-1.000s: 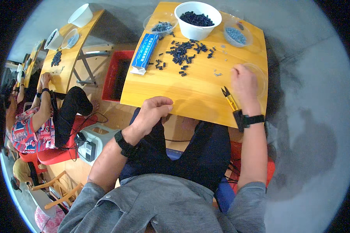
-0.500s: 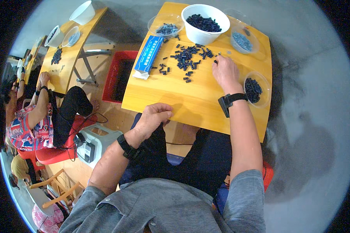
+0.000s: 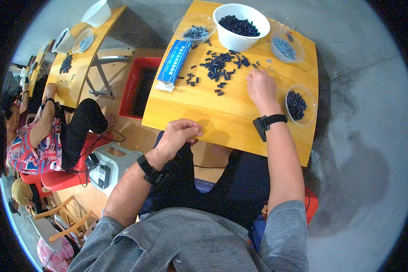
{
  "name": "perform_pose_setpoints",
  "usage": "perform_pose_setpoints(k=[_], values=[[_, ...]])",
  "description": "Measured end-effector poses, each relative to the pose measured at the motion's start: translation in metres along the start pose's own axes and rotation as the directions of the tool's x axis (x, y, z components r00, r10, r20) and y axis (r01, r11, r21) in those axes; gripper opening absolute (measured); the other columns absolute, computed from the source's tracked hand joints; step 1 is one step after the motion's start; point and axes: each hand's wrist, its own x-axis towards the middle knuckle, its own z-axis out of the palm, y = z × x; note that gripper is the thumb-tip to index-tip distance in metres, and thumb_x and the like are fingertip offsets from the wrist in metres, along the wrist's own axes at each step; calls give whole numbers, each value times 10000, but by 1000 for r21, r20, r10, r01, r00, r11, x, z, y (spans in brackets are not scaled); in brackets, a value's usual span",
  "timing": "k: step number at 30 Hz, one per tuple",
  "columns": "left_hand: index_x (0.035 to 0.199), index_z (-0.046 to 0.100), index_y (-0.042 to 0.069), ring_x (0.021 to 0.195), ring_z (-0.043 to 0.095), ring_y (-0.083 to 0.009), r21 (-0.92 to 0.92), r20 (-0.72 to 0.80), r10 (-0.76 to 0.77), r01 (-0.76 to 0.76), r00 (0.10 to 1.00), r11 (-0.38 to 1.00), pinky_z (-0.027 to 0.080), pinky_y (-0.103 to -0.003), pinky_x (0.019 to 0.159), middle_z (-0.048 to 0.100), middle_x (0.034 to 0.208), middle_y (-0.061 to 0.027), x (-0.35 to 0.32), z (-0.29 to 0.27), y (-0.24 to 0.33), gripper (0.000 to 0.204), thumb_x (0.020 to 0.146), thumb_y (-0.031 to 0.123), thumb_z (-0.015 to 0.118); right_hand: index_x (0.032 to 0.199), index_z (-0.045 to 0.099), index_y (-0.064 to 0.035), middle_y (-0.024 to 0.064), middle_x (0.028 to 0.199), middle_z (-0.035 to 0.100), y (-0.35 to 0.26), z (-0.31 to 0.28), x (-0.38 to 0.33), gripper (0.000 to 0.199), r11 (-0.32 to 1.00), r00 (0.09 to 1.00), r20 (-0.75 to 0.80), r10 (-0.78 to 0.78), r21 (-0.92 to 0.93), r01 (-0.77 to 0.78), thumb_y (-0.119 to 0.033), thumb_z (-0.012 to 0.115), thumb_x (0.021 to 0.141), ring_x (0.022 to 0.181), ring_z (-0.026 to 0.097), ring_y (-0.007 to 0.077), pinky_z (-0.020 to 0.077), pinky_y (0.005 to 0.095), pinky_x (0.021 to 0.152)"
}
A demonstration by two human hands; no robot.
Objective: Assembling small blue plastic parts by inserting small yellow components into them.
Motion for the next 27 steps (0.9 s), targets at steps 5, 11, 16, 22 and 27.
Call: perform_pose_setpoints(k=[5, 11, 16, 22, 27], values=[[960, 626, -12, 667, 575, -94, 6, 17, 28, -28, 999, 1000, 472, -226, 603, 645, 813, -48, -7, 1, 2, 138, 859, 81, 606, 888, 589, -16, 88, 780, 604, -21, -23, -12, 179, 359, 874, 368, 317, 806, -470, -195, 591, 888, 634, 611, 153, 497, 306, 516], [1049, 597, -25, 661, 580, -94, -32, -76, 143, -146, 987, 989, 465, -223, 598, 619, 796, -37, -25, 18, 26, 216, 865, 88, 601, 1042, 572, -22, 53, 831, 616, -50, -45, -54, 171, -440, 828, 560, -41, 733, -518, -136, 557, 915, 650, 598, 105, 507, 227, 523], [1085, 593, -15, 678, 594, -96, -69, -137, 278, -289, 951, 955, 469, -226, 608, 624, 842, -32, -36, 22, 40, 239, 871, 92, 597, 1076, 566, 0, 99, 888, 629, -78, -56, -82, 180, -547, 835, 515, -192, 650, -527, -80, 534, 917, 708, 625, 150, 558, 268, 584], [1101, 592, -11, 691, 597, -96, -110, -101, 386, -396, 917, 912, 476, -227, 620, 636, 880, -37, -57, 27, 51, 244, 878, 87, 606, 1046, 564, -10, 104, 876, 629, -96, -67, -103, 155, -532, 842, 479, -249, 658, -532, -97, 534, 921, 656, 619, 145, 550, 272, 536], [1068, 615, 1, 699, 589, -77, -247, -55, 479, -477, 876, 844, 476, -210, 624, 652, 864, -32, -72, 36, 53, 211, 870, 72, 624, 1021, 565, -19, 77, 832, 618, -110, -78, -118, 141, -572, 835, 470, -286, 615, -543, -121, 537, 926, 605, 592, 121, 538, 272, 495]])
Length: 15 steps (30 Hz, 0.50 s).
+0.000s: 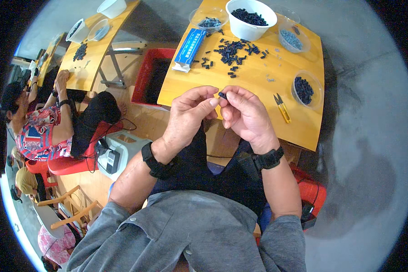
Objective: Assembling small blue plastic parts by inserting small yellow components into them.
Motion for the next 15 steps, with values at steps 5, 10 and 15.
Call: perform_pose_setpoints(k=[5, 10, 15], values=[[1003, 635, 2, 673, 584, -69, 62, 30, -38, 36, 999, 997, 480, -204, 606, 657, 819, -30, -8, -1, 10, 163, 861, 81, 642, 981, 569, -19, 57, 780, 611, 6, 6, -8, 130, 999, 1000, -12, 3, -47, -4, -134, 548, 923, 559, 580, 110, 521, 262, 452], [927, 642, -4, 612, 577, -68, 159, 64, -114, 103, 991, 982, 477, -198, 558, 653, 778, -34, -10, -1, 15, 115, 846, 76, 656, 918, 575, -15, 46, 711, 602, 4, 8, -19, 123, 987, 996, -66, 59, -146, -68, -135, 589, 899, 484, 567, 105, 504, 251, 405], [870, 646, -12, 576, 569, -64, 341, 107, -267, 217, 958, 915, 466, -194, 518, 644, 738, -29, -9, -10, 8, 85, 820, 55, 662, 859, 579, -25, 26, 669, 593, 10, -2, -26, 119, 958, 983, -140, 117, -245, -149, -137, 605, 890, 458, 550, 86, 490, 233, 391]])
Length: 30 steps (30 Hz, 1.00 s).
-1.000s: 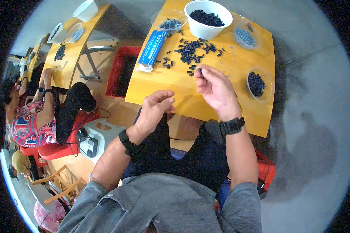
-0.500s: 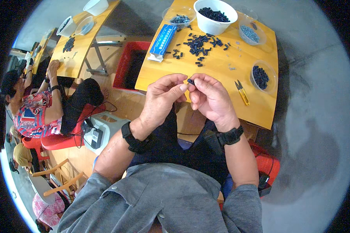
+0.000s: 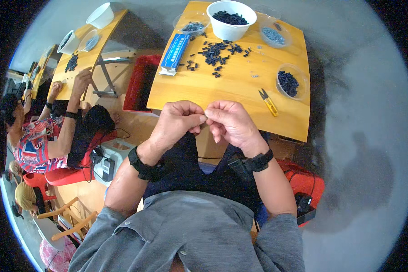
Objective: Assembling small blue plastic parts by inserting small yellow components into them.
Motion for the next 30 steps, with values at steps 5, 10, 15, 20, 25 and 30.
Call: perform_pose_setpoints(k=[5, 10, 15, 20, 25, 30], values=[[885, 670, -31, 568, 571, -71, 110, 30, -148, 144, 989, 983, 463, -201, 524, 638, 708, -31, 5, 2, -5, 152, 788, 85, 674, 831, 592, -32, -5, 633, 574, 9, -5, 2, 129, 977, 994, -103, 40, -202, -60, -147, 613, 887, 436, 513, 59, 441, 202, 377], [912, 671, -34, 572, 577, -82, 231, 73, -249, 227, 966, 946, 469, -214, 530, 637, 706, -37, 17, -4, -12, 169, 789, 82, 666, 831, 601, -21, 0, 638, 582, 8, -16, 12, 157, 941, 995, -99, 20, -334, -52, -166, 607, 890, 446, 518, 55, 430, 201, 368], [885, 666, -18, 575, 581, -89, 146, 69, -259, 248, 963, 958, 477, -218, 538, 629, 695, -29, 20, -3, -22, 128, 793, 71, 655, 814, 620, -7, 164, 709, 624, -25, -80, 56, 128, 206, 753, -134, -644, -978, 3, -130, 586, 824, 680, 618, 310, 502, 398, 634], [894, 656, -4, 591, 591, -91, 39, 60, -264, 262, 963, 964, 477, -216, 548, 631, 714, -20, 25, -4, -27, 120, 804, 76, 662, 826, 630, -6, 218, 844, 633, -62, -116, 78, 147, -147, 671, -62, -739, -957, -251, -139, 567, 811, 807, 610, 398, 495, 459, 709], [895, 651, 2, 592, 591, -83, -65, 34, -230, 232, 973, 971, 477, -209, 556, 634, 721, -19, 28, -12, -38, 113, 811, 78, 666, 833, 640, -15, 240, 884, 619, -66, -107, 89, 177, -200, 707, -216, -674, -868, -455, -178, 580, 803, 836, 617, 389, 503, 478, 719], [885, 646, 7, 592, 593, -78, -145, 3, -227, 225, 974, 963, 479, -206, 557, 632, 719, -16, 30, -14, -41, 93, 816, 67, 663, 827, 648, -21, 213, 884, 628, -63, -106, 97, 167, -167, 708, -292, -644, -849, -502, -169, 577, 801, 836, 622, 378, 507, 474, 714]])
